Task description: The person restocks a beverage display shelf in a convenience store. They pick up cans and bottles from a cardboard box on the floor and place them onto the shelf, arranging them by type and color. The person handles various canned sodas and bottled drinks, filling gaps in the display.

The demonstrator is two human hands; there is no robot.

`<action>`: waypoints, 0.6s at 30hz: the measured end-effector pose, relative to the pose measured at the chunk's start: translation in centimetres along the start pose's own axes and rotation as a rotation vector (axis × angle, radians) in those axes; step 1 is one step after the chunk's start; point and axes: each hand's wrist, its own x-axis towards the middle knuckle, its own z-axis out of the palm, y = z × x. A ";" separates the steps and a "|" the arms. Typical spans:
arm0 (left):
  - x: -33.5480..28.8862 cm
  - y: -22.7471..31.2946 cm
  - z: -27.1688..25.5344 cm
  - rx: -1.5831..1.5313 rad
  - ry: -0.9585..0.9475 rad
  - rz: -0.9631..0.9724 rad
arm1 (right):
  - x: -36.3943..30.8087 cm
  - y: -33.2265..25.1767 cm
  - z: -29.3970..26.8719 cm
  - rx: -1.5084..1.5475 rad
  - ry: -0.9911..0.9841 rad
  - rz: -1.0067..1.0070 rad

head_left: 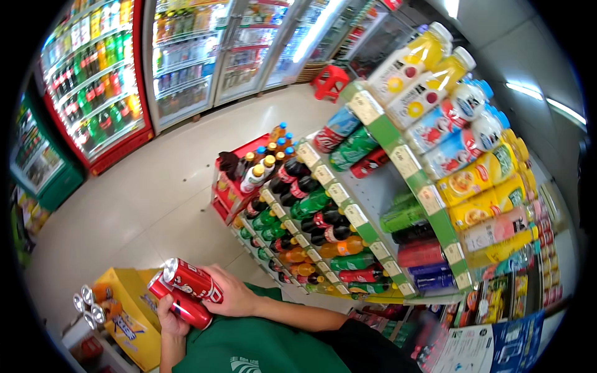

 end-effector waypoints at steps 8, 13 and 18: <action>3.2 -0.1 3.5 0.013 -0.315 -0.338 | -5.2 -1.8 -8.9 -0.741 0.752 -0.408; 4.4 0.3 3.4 0.054 -0.358 -0.383 | -6.9 -3.3 -19.2 -1.041 1.144 -0.336; 4.6 1.8 4.0 0.175 -0.383 -0.366 | -5.3 -2.5 -27.1 -0.649 1.347 -0.286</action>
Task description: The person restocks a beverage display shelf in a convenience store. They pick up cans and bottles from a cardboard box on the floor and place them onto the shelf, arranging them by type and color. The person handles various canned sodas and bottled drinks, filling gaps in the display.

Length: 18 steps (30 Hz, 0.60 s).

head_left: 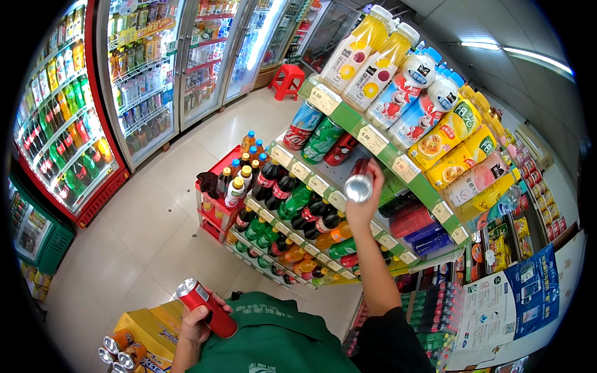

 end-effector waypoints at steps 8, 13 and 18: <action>-1.4 0.9 -0.8 -0.031 0.050 0.060 | 7.3 14.5 1.8 0.174 0.165 0.416; -2.8 0.1 -1.5 -0.122 0.135 0.107 | 11.8 15.3 4.4 -0.056 0.029 0.620; -4.0 -0.8 -2.4 -0.223 0.185 0.166 | 15.5 26.9 2.1 0.217 -0.167 0.788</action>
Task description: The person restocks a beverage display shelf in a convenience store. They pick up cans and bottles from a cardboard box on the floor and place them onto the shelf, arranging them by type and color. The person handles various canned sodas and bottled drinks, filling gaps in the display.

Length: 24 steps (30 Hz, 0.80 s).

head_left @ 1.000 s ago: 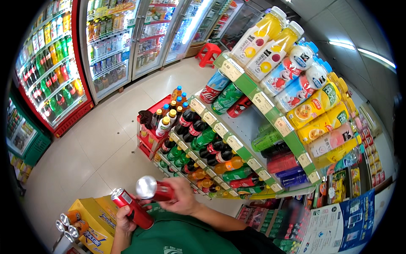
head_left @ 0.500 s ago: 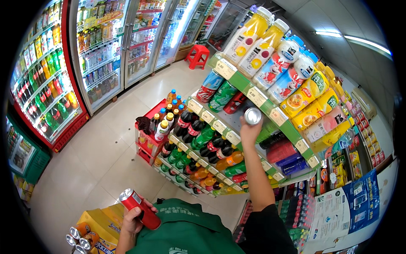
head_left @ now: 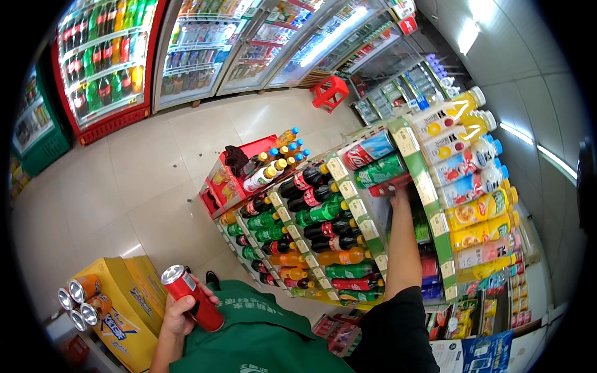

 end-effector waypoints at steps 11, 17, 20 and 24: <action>-0.2 0.0 -0.1 0.056 0.063 0.023 | -1.6 -2.7 1.4 0.262 0.009 0.115; 1.2 0.3 0.2 0.121 0.044 0.011 | -13.7 -7.0 3.0 0.186 -0.045 -0.033; 2.8 0.3 1.3 0.216 0.004 -0.019 | -17.8 -8.3 5.2 0.144 -0.208 -0.143; 6.2 1.3 5.5 0.440 -0.163 -0.183 | -18.4 -8.3 5.9 -0.026 -0.225 -0.344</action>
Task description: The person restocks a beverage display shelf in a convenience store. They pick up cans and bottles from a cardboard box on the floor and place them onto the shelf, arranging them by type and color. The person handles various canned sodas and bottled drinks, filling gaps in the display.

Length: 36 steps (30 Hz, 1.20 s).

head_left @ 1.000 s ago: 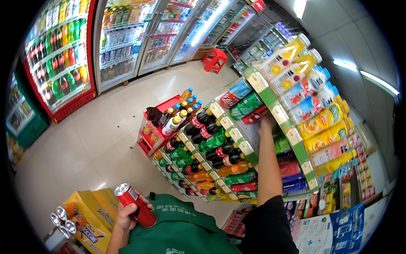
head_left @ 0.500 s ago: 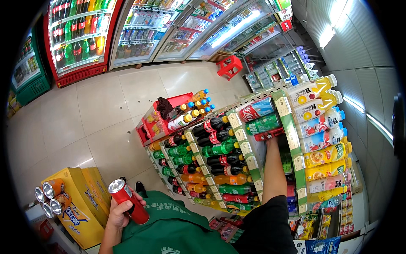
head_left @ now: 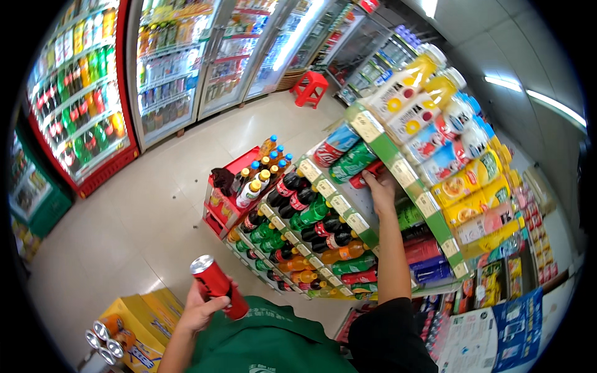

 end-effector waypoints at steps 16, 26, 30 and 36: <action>21.6 5.1 26.5 0.876 -0.574 0.921 | -1.5 4.6 -1.5 -0.364 0.116 0.091; 25.8 2.8 29.7 0.991 -0.641 0.767 | -3.1 5.5 -2.3 -0.164 0.099 0.074; 26.3 3.2 29.2 1.096 -0.587 0.656 | -5.8 2.1 -0.7 -0.267 0.080 0.063; 27.6 2.4 29.9 1.144 -0.539 0.659 | -7.2 -1.5 0.5 -0.391 0.107 -0.127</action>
